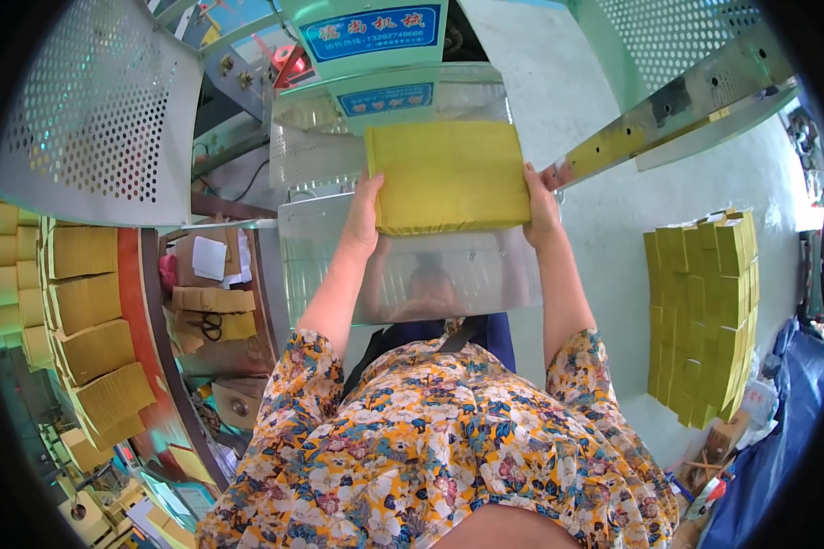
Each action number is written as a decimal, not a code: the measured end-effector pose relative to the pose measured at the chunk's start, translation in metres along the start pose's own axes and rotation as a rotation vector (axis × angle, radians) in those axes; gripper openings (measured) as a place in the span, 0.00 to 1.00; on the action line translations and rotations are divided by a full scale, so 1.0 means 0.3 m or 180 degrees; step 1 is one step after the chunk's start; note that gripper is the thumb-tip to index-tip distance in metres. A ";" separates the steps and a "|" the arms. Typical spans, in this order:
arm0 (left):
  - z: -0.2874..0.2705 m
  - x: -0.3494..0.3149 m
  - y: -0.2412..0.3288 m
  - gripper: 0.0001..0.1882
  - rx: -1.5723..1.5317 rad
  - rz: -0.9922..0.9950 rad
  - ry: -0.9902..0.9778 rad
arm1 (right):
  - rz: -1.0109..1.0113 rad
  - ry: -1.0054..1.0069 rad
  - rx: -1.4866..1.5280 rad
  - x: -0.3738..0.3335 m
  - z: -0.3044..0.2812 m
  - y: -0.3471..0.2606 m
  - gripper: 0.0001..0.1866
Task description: Counting and aligning bundles of yellow paper sheets and using a machine to apply rubber bands to secure them.
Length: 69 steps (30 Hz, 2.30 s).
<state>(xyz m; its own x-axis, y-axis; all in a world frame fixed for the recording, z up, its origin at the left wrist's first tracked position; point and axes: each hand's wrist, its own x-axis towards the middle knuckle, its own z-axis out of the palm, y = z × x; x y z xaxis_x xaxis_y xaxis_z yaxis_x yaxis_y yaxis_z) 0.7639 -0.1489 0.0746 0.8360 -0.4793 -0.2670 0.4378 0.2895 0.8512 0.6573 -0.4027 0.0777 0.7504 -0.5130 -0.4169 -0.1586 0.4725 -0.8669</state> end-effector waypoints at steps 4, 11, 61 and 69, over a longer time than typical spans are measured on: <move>-0.015 -0.009 0.000 0.28 -0.0057 -0.0083 0.0096 | -0.0098 0.0009 0.0105 -0.006 0.015 0.016 0.20; -0.055 -0.018 -0.012 0.28 -0.0006 0.0009 0.0037 | -0.0217 -0.0221 -0.0085 -0.074 0.090 -0.004 0.27; -0.207 -0.321 -0.068 0.26 0.1547 0.0211 0.0847 | -0.0186 -0.0826 -0.0179 -0.180 0.164 0.240 0.25; -0.210 -0.412 -0.112 0.20 0.2557 0.0026 0.1597 | -0.0173 -0.0292 -0.0554 -0.266 -0.020 0.298 0.19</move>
<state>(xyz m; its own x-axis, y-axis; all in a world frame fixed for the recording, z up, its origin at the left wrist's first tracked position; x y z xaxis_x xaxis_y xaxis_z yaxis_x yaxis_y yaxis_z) 0.6667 -0.0470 0.0505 0.9645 -0.0134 -0.2637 0.2289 -0.4553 0.8604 0.5794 -0.3239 0.0317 0.8149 -0.4632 -0.3485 -0.2188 0.3110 -0.9249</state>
